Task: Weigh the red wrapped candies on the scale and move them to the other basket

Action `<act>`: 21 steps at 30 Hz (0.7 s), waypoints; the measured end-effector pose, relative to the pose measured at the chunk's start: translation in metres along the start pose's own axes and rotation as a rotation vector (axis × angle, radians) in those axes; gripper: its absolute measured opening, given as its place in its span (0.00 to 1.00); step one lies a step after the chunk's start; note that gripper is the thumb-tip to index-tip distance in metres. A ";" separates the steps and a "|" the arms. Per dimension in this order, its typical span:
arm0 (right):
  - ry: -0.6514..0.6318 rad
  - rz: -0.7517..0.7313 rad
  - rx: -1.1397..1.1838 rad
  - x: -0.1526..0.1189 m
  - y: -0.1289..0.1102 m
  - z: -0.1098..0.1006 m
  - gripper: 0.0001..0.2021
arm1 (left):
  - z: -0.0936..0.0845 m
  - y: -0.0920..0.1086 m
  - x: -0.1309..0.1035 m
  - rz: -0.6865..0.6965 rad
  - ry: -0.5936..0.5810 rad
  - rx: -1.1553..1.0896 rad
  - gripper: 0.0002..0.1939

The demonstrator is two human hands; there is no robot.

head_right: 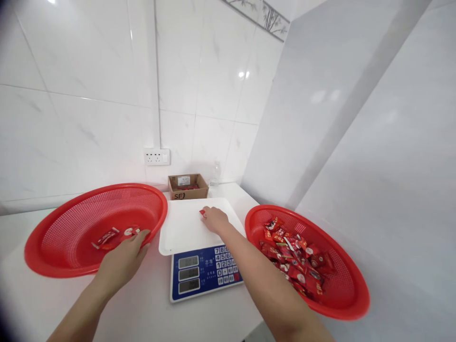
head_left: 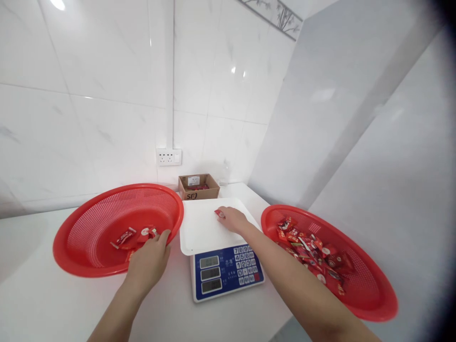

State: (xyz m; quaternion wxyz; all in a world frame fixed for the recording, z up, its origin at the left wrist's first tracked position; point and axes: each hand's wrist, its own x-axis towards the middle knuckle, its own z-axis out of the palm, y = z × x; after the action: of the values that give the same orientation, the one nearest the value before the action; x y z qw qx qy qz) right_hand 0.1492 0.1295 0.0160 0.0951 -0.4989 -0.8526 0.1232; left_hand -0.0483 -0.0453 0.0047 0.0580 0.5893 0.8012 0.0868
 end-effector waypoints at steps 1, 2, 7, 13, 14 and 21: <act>-0.009 0.015 -0.005 -0.002 0.006 0.004 0.17 | 0.001 0.000 0.000 -0.006 0.004 0.010 0.18; -0.010 0.022 -0.002 -0.002 0.010 0.007 0.16 | 0.001 0.000 0.001 -0.007 0.008 0.021 0.18; 0.033 0.004 0.132 0.008 -0.008 0.007 0.14 | 0.003 0.001 0.000 0.002 0.026 0.064 0.20; 0.100 -0.283 0.584 0.014 -0.076 -0.005 0.24 | 0.004 -0.004 0.001 0.022 0.049 0.081 0.21; 0.105 -0.355 0.677 0.013 -0.081 -0.007 0.26 | 0.005 -0.006 0.002 0.023 0.059 0.084 0.21; 0.247 -0.103 0.503 -0.012 0.009 -0.033 0.20 | 0.020 -0.026 0.010 -0.016 0.161 0.004 0.22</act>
State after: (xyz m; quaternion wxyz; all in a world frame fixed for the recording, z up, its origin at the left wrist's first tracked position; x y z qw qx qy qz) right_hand 0.1713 0.1273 0.0445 0.3249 -0.4268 -0.8016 0.2641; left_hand -0.0715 -0.0416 -0.0197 -0.0068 0.5739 0.8082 0.1319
